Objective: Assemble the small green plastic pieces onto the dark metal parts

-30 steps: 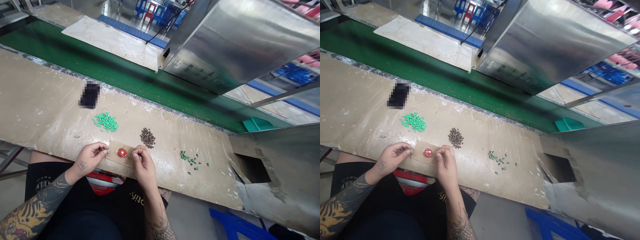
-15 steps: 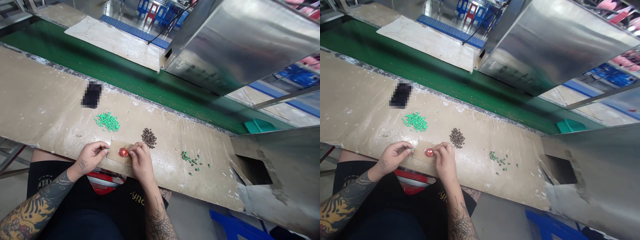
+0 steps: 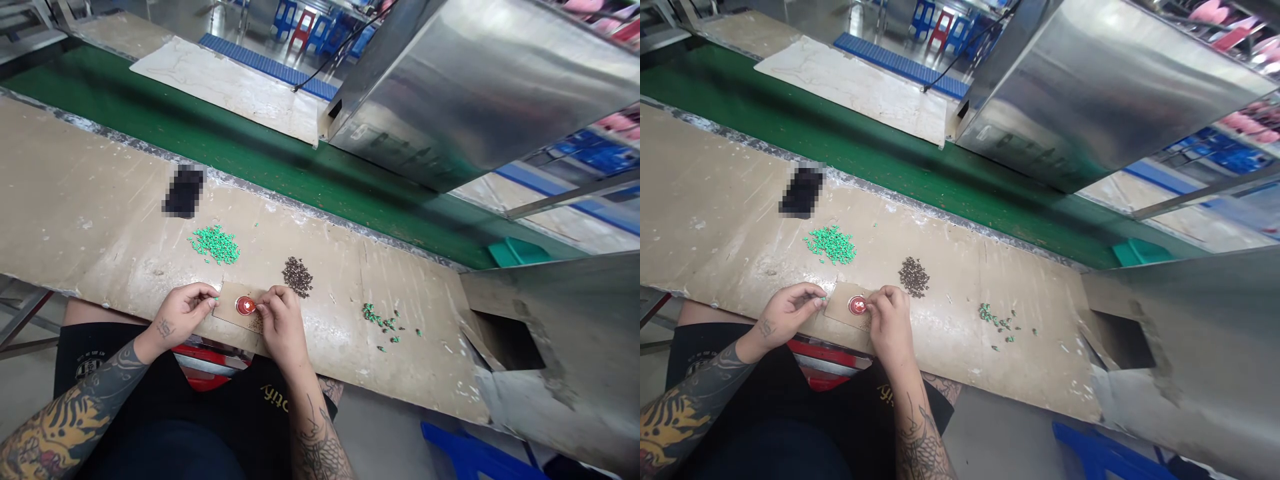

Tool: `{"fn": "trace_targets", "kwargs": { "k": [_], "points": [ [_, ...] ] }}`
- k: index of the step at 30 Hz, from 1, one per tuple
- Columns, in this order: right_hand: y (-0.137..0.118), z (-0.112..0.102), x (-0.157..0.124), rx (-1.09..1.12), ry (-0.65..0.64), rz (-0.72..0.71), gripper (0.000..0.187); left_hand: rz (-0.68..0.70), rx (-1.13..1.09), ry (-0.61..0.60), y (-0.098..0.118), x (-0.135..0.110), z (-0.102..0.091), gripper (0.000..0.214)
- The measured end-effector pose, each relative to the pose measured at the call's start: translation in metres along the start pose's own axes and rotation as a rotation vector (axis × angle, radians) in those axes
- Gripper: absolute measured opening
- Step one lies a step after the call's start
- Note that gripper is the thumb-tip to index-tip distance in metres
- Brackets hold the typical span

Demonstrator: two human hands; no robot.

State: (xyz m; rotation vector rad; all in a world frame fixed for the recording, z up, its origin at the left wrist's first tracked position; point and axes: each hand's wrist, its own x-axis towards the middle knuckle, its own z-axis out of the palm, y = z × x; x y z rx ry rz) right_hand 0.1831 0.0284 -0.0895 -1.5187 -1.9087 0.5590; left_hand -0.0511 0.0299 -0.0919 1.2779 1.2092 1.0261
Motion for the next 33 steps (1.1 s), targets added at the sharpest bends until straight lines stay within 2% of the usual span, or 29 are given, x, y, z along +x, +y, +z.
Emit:
{"fn": "trace_targets", "kwargs": {
  "k": [4, 7, 12, 16, 23, 27, 31, 33],
  "points": [
    [-0.001, 0.000, 0.000, 0.013, 0.003, 0.000, 0.016, 0.000, -0.011, 0.002, -0.002, 0.000, 0.000, 0.016],
    [0.000, -0.001, 0.000, 0.114, 0.012, 0.045, 0.015, 0.000, -0.014, 0.000, -0.003, 0.001, 0.000, 0.015],
    [0.004, -0.002, -0.005, 0.506, 0.063, 0.229, 0.013, 0.018, 0.013, 0.001, 0.000, 0.001, 0.000, 0.014],
    [0.004, -0.003, -0.008, 0.815, 0.054, 0.353, 0.014, 0.016, 0.026, 0.006, 0.001, 0.000, -0.001, 0.013],
    [-0.022, -0.007, -0.013, 1.152, 0.042, 0.419, 0.014, -0.020, -0.053, 0.008, 0.000, -0.002, -0.001, 0.011],
    [-0.041, -0.007, -0.023, 1.261, 0.056, 0.434, 0.011, -0.093, -0.301, 0.013, 0.013, -0.017, 0.006, 0.006],
    [-0.057, -0.002, -0.036, 1.305, 0.053, 0.406, 0.009, -0.283, -0.737, -0.152, 0.038, -0.039, 0.025, 0.013],
    [-0.063, 0.000, -0.042, 1.306, 0.052, 0.394, 0.009, -0.356, -0.841, -0.238, 0.049, -0.049, 0.035, 0.018]
  ]
}}
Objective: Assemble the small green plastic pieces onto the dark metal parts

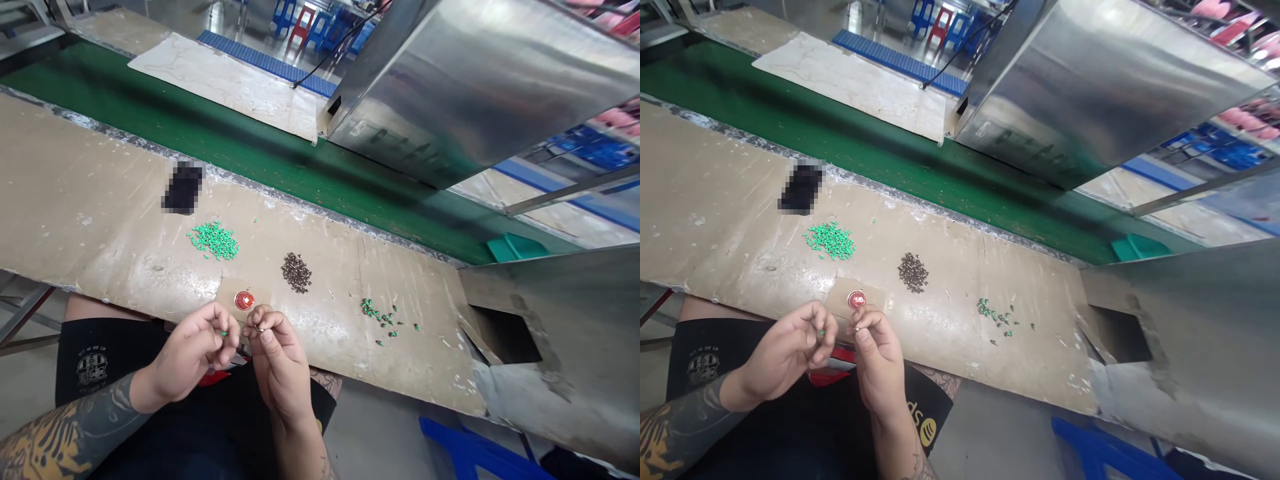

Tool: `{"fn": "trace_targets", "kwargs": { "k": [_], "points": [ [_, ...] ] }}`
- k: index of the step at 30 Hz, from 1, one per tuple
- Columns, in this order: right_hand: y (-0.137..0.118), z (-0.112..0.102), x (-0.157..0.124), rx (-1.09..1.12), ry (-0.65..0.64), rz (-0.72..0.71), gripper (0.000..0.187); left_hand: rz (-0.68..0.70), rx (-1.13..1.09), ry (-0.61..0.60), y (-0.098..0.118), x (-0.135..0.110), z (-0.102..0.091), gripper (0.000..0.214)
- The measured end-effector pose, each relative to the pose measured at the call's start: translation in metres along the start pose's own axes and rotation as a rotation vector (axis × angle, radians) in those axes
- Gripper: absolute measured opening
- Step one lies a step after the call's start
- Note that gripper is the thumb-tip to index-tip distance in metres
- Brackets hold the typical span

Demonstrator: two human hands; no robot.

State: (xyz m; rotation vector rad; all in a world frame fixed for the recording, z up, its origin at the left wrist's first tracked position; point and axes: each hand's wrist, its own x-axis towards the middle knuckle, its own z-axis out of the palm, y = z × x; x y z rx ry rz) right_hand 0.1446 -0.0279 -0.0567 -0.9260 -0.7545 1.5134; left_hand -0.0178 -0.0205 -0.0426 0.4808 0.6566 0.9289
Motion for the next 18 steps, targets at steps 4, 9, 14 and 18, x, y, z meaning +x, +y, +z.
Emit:
{"fn": "trace_targets", "kwargs": {
  "k": [4, 9, 14, 18],
  "points": [
    [0.005, 0.005, -0.010, -0.045, -0.005, -0.045, 0.009, -0.005, 0.168, 0.007, -0.009, -0.007, 0.015, 0.025],
    [0.012, 0.007, -0.016, -0.094, -0.003, -0.105, 0.006, 0.082, 0.521, 0.080, -0.012, -0.004, 0.014, 0.034],
    [0.010, 0.003, -0.018, -0.244, -0.064, -0.211, 0.005, 0.159, 0.613, 0.052, -0.011, -0.002, 0.009, 0.035],
    [-0.005, -0.003, -0.014, -0.481, -0.192, -0.291, 0.015, 0.303, 0.815, -0.018, -0.003, -0.001, 0.002, 0.029]
  ]
}}
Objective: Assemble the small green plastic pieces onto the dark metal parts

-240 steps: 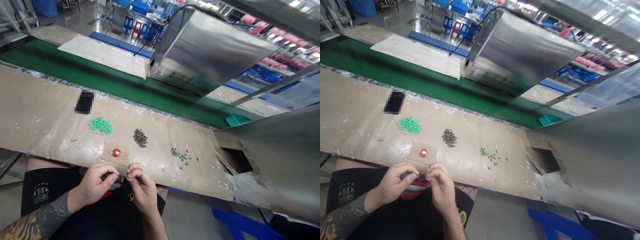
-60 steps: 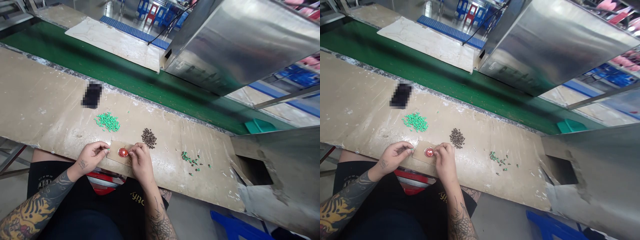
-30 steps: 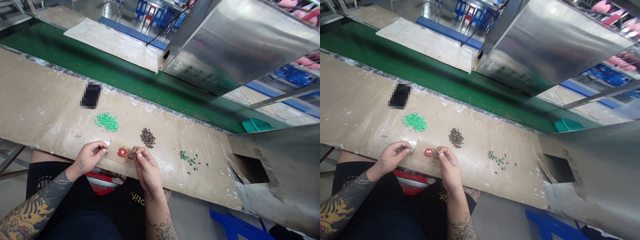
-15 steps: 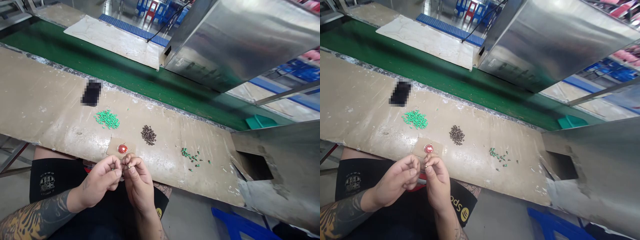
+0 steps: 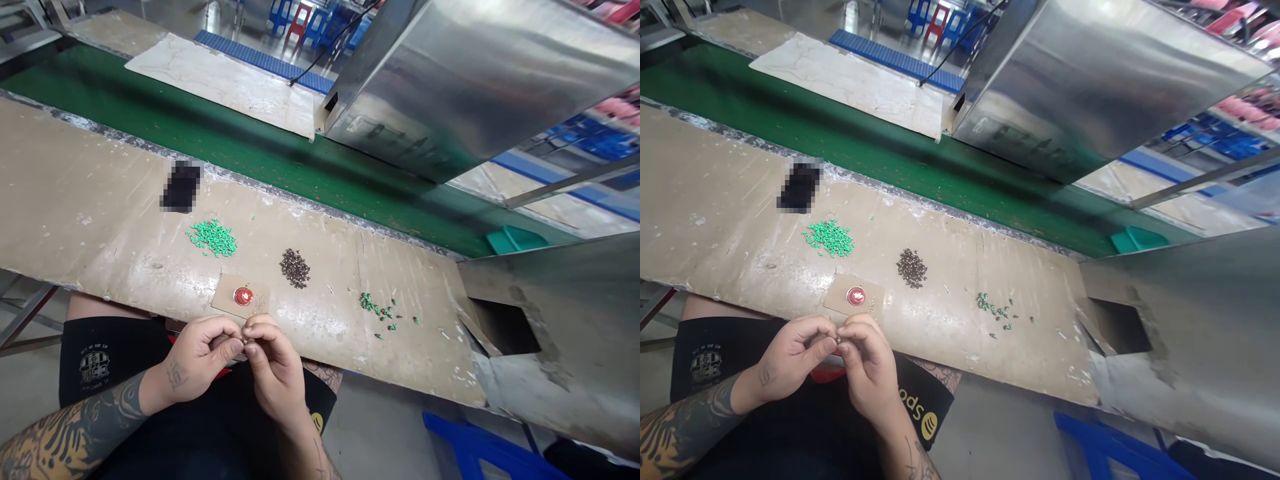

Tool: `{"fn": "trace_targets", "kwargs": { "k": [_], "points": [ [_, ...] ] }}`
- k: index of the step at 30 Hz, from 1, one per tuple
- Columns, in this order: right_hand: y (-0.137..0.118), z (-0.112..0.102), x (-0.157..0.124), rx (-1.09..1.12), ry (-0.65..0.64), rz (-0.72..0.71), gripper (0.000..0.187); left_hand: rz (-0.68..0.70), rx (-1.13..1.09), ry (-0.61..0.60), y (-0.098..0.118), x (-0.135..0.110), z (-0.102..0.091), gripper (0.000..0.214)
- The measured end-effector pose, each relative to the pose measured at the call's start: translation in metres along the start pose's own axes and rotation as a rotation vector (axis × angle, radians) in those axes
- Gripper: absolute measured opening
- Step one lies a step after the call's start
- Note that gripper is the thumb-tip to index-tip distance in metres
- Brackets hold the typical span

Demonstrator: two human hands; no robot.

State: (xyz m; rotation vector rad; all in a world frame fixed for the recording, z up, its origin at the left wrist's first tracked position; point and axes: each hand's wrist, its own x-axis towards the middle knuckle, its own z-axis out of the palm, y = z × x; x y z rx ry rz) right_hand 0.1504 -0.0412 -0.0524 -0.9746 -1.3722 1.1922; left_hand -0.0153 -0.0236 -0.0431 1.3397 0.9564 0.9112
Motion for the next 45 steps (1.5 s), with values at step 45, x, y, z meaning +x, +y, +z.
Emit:
{"fn": "trace_targets", "kwargs": {
  "k": [45],
  "points": [
    [0.028, -0.044, 0.046, -0.747, -0.056, 0.007, 0.017, -0.266, -0.251, 0.035, -0.025, 0.028, -0.066, 0.027]
  ]
}}
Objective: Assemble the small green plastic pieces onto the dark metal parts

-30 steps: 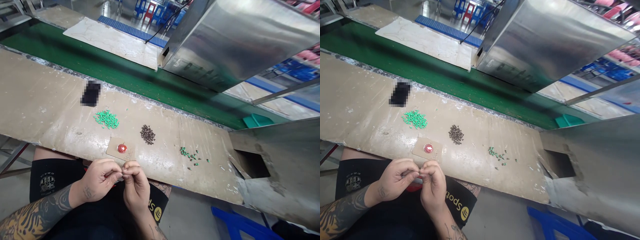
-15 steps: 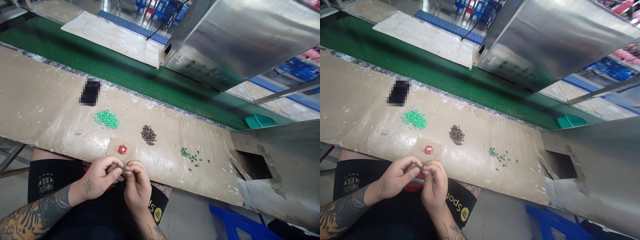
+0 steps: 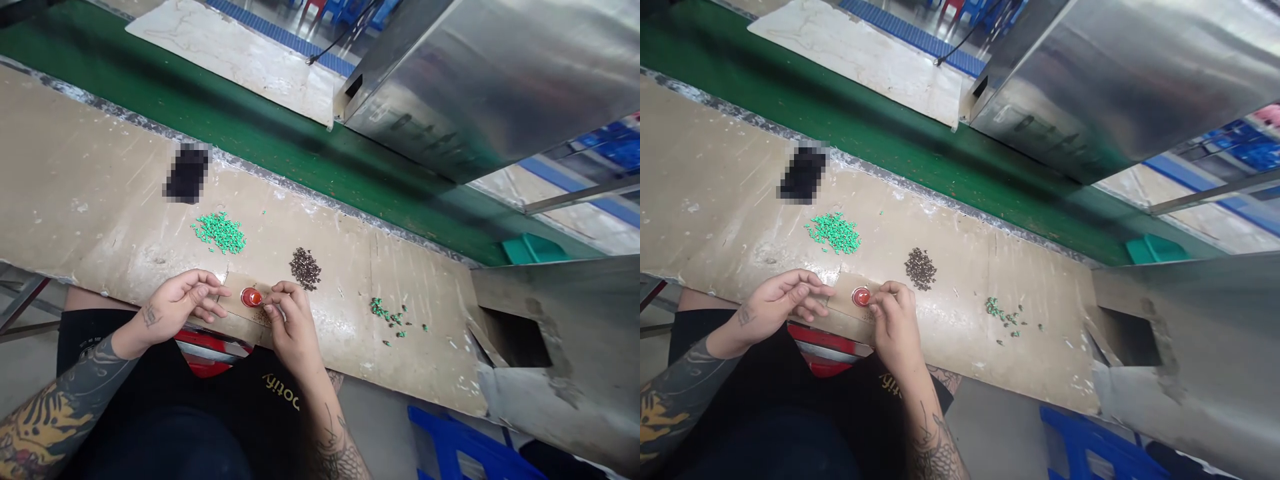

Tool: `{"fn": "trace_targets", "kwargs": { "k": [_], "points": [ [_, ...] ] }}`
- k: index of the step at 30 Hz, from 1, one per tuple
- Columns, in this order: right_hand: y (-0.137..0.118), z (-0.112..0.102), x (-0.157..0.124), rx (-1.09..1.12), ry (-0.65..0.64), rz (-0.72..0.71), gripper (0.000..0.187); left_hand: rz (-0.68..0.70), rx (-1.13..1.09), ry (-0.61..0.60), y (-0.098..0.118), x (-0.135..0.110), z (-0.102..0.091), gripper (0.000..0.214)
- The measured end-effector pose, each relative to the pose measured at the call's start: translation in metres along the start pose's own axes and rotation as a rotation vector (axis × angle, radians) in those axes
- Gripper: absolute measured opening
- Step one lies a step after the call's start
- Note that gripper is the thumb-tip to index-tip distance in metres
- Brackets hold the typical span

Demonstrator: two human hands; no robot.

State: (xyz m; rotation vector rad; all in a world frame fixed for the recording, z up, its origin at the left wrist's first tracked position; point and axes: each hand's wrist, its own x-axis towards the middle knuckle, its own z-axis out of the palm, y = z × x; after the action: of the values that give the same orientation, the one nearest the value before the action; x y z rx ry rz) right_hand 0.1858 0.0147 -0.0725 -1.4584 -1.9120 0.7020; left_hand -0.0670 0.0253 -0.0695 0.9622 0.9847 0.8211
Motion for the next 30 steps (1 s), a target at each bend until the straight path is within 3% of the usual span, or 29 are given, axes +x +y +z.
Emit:
{"fn": "trace_targets", "kwargs": {
  "k": [4, 7, 10, 14, 16, 21, 26, 30],
  "points": [
    [0.002, -0.001, 0.002, -0.009, -0.010, -0.002, 0.016, 0.235, 0.688, 0.109, -0.001, 0.013, -0.016, 0.020],
    [0.003, -0.002, 0.001, -0.005, -0.010, -0.003, 0.015, 0.401, 1.072, 0.083, 0.001, 0.027, -0.025, 0.022],
    [0.004, -0.002, -0.001, 0.001, -0.003, -0.006, 0.015, 0.481, 1.031, 0.050, 0.003, 0.033, -0.036, 0.025],
    [0.005, -0.004, -0.003, -0.012, 0.010, -0.014, 0.014, 0.530, 0.939, 0.310, 0.010, 0.028, -0.056, 0.028],
    [0.006, -0.004, -0.003, -0.017, 0.006, -0.020, 0.014, 0.534, 1.040, 0.347, 0.012, 0.025, -0.060, 0.027],
    [0.003, -0.001, 0.003, -0.056, 0.005, -0.037, 0.017, 0.477, 1.293, 0.161, 0.004, 0.029, -0.047, 0.021],
    [0.001, -0.005, 0.005, -0.087, -0.023, -0.048, 0.018, 0.457, 1.371, 0.124, -0.008, 0.038, -0.039, 0.024],
    [0.003, -0.008, 0.008, -0.106, -0.047, -0.048, 0.018, 0.467, 1.415, 0.079, -0.004, 0.041, -0.040, 0.021]
  ]
}}
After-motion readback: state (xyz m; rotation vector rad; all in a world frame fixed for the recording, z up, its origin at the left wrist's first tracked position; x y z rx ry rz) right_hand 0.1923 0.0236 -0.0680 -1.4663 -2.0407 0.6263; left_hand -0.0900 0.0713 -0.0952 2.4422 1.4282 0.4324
